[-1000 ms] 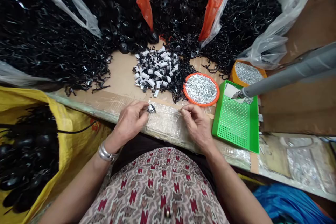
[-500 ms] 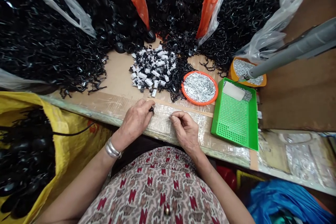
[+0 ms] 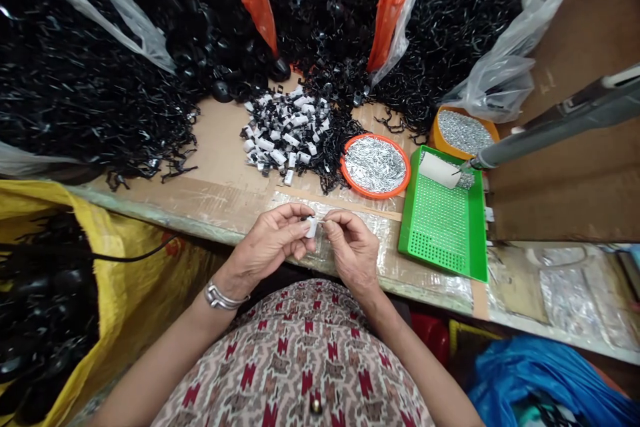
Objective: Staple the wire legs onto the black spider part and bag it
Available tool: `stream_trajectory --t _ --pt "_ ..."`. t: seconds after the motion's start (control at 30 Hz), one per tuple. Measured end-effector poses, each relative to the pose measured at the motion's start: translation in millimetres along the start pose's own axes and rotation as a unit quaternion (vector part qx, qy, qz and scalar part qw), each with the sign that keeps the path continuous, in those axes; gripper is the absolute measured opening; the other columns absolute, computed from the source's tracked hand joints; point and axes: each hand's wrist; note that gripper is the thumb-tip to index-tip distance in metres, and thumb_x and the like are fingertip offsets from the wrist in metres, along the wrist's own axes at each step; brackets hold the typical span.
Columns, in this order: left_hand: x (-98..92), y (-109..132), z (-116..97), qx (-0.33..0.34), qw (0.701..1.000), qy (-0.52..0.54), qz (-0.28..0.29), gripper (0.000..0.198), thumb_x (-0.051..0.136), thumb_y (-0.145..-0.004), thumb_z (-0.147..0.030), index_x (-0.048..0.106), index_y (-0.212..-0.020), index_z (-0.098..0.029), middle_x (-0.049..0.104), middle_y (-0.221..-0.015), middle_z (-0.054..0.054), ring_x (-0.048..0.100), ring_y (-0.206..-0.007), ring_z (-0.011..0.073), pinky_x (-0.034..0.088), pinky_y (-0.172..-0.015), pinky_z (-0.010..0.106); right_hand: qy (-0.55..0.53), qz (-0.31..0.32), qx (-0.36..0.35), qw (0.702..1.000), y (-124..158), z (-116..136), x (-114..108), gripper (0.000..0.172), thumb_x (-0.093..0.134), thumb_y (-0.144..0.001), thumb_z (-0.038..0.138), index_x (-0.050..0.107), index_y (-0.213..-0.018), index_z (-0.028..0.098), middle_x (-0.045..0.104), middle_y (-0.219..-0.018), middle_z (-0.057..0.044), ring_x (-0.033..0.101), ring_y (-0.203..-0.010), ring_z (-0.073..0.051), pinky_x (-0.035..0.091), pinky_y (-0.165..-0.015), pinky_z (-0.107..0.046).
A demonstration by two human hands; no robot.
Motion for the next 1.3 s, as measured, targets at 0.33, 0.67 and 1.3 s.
stream_trajectory --t 0.33,0.67,1.3 --pt "-0.7 -2 3 -0.013 0.999 0.037 0.032 0.033 0.082 -0.083 -0.022 0.064 -0.109 -0.012 0.074 -0.069 0.006 0.068 -0.056 0.0115 0.054 -0.052 0.015 0.012 -0.015 0.008 1.000 0 -4 2 0.007 0.068 -0.090 0.027 0.069 -0.086 0.022 0.068 -0.078 0.002 0.064 -0.072 -0.012 0.052 -0.071 -0.025" --pt "11.3 -1 8 0.020 0.999 0.018 -0.026 0.037 0.089 -0.073 -0.023 0.066 -0.098 -0.012 0.072 -0.068 0.003 0.070 -0.058 0.0133 0.055 -0.052 0.018 0.152 -0.005 -0.129 0.980 2 -8 -3 0.009 0.061 -0.096 0.022 0.067 -0.090 0.023 0.071 -0.088 -0.003 0.066 -0.084 -0.017 0.053 -0.079 -0.032" --pt "17.8 -1 19 0.017 0.998 0.050 -0.033 0.035 0.091 -0.073 -0.023 0.075 -0.102 -0.010 0.078 -0.080 0.009 0.076 -0.068 0.0183 0.064 -0.060 0.026 -0.125 0.075 0.089 0.985 -12 -14 -18 0.017 0.087 -0.074 0.038 0.079 -0.079 0.024 0.071 -0.089 -0.002 0.065 -0.070 -0.011 0.055 -0.064 -0.025"
Point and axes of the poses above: each hand's wrist, its own y-axis away from the middle knuckle, its own x-axis out of the palm, z = x × y
